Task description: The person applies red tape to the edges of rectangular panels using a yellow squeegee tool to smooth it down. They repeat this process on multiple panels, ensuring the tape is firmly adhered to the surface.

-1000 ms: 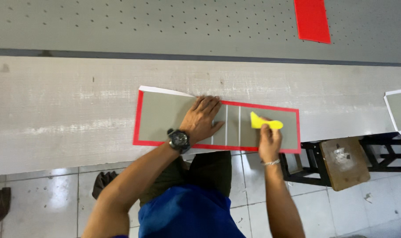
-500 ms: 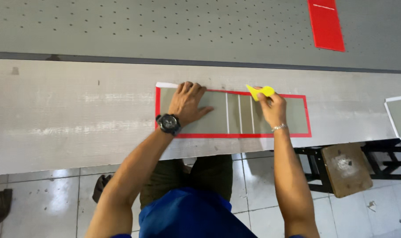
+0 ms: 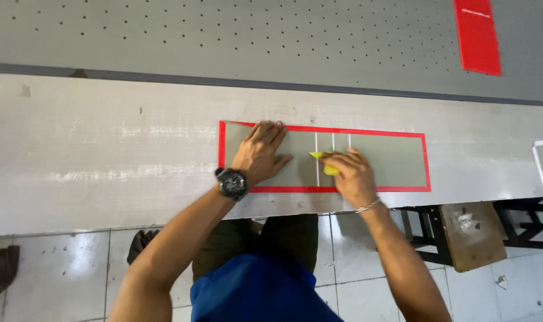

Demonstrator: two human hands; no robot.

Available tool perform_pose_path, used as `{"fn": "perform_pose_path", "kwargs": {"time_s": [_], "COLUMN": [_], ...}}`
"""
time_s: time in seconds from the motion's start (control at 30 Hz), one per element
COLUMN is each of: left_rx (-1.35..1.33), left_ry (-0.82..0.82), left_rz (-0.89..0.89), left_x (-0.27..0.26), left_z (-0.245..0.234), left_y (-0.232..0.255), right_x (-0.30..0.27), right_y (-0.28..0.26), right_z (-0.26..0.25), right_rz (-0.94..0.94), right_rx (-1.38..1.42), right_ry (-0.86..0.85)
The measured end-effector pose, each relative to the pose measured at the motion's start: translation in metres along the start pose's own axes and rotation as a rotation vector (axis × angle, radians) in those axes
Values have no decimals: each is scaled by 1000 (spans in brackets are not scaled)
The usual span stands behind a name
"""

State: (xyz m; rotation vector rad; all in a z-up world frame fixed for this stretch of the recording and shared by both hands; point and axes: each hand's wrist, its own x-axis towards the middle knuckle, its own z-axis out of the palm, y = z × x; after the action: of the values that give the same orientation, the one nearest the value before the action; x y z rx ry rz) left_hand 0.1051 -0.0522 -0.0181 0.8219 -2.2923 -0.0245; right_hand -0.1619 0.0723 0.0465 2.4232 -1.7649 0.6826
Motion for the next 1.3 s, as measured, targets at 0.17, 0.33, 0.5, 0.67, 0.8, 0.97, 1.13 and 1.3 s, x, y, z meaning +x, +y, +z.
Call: {"fn": "perform_pose_path", "kwargs": {"time_s": [0.17, 0.33, 0.5, 0.67, 0.8, 0.97, 1.13, 1.3], "left_rx": [-71, -72, -59, -102, -156, 70, 61, 163], "left_ry": [-95, -72, -105, -129, -157, -92, -48, 63], "left_rz": [-25, -31, -40, -45, -20, -100, -95, -93], "left_x": [-21, -24, -22, -20, -18, -41, -50, -58], "left_z": [-18, -19, -17, -24, -30, -80, -77, -64], "left_y": [10, 14, 15, 13, -12, -64, -64, -62], "right_x": [-48, -26, 42, 14, 0, 17, 100, 92], "right_y": [163, 190, -9, -38, -42, -2, -43, -102], "right_z": [-13, 29, 63, 84, 32, 28, 64, 114], "right_rz": [467, 802, 272, -17, -57, 114, 11, -138], "right_rx": [-505, -634, -173, -98, 46, 133, 194, 87], "right_ry": [41, -16, 235, 144, 42, 48, 145, 74]}}
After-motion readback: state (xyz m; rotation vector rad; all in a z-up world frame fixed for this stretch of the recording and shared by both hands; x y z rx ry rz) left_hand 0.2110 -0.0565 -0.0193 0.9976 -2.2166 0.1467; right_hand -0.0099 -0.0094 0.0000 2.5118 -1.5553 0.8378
